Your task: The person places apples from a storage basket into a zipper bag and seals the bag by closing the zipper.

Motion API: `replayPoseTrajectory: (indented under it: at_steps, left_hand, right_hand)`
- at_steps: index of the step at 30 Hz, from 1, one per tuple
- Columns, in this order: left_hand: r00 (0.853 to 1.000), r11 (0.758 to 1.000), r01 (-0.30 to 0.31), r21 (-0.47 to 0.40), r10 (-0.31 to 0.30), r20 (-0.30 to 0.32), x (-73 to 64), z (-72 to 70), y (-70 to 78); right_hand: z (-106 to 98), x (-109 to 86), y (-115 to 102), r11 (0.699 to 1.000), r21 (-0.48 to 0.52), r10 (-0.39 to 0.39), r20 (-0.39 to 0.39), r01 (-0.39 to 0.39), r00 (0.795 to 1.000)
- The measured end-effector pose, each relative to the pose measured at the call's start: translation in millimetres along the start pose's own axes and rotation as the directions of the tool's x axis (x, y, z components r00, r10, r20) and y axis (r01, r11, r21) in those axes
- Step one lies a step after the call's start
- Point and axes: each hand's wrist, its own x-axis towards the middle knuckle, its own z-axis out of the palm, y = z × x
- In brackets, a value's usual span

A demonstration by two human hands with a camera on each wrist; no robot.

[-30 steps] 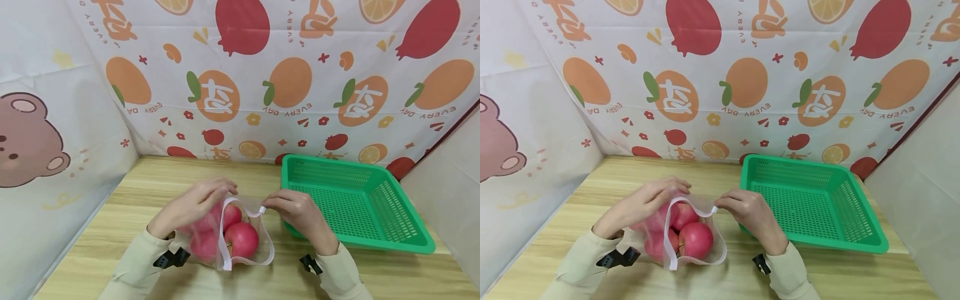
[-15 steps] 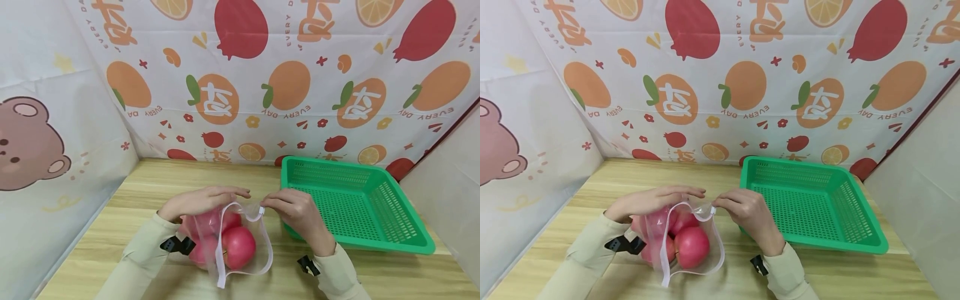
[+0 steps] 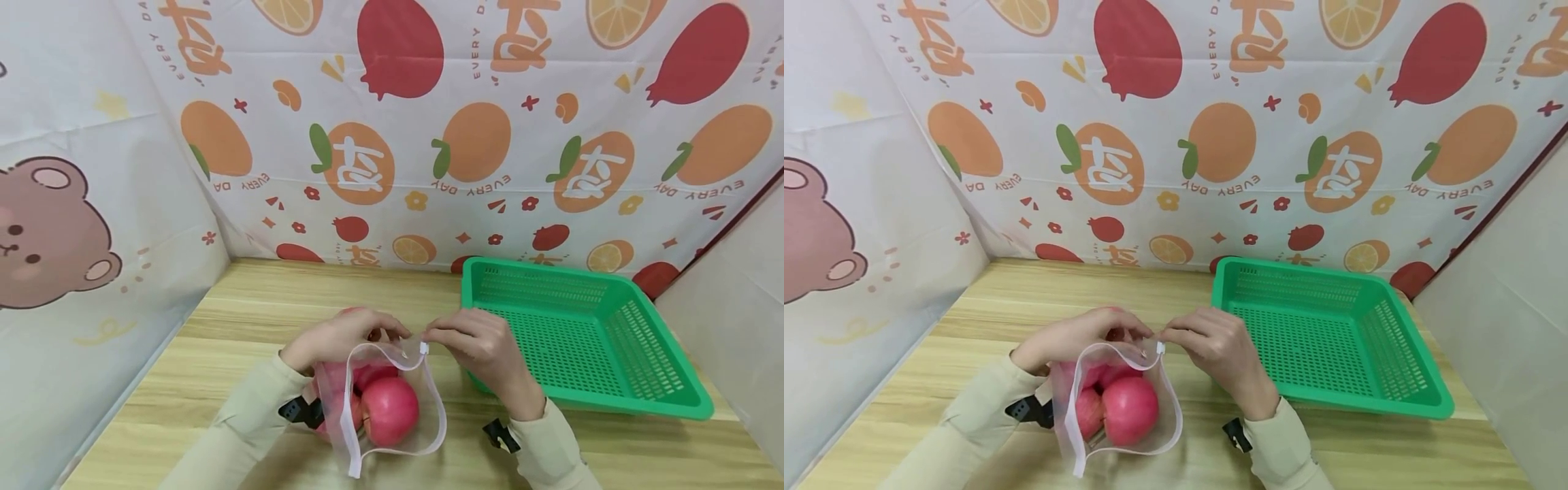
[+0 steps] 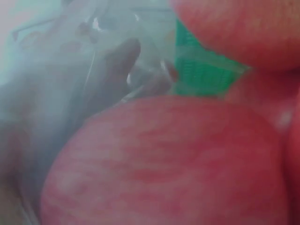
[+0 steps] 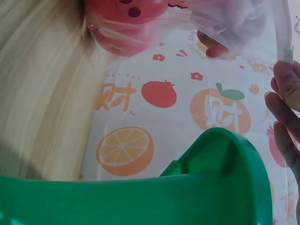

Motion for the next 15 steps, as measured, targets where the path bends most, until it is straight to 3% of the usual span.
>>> replayPoseTrajectory:
  at_steps: [6,11,15]
  left_hand:
    - [0.995,0.998,0.042,0.036,-0.038,-0.091,-0.4,5.0,1.9]
    - [0.989,1.0,0.013,0.017,-0.011,-0.148,-1.1,6.3,1.9]
    - [0.983,0.999,0.025,0.035,-0.018,-0.184,-1.3,6.6,2.2]
  right_hand:
    - [-1.3,-5.3,-1.0,0.999,0.034,0.005,0.026,-0.006,1.0]
    - [-5.2,-10.6,-2.6,0.998,0.05,0.044,0.052,-0.047,0.998]
    - [-8.2,-13.1,-3.9,0.997,0.047,0.066,0.057,-0.069,0.996]
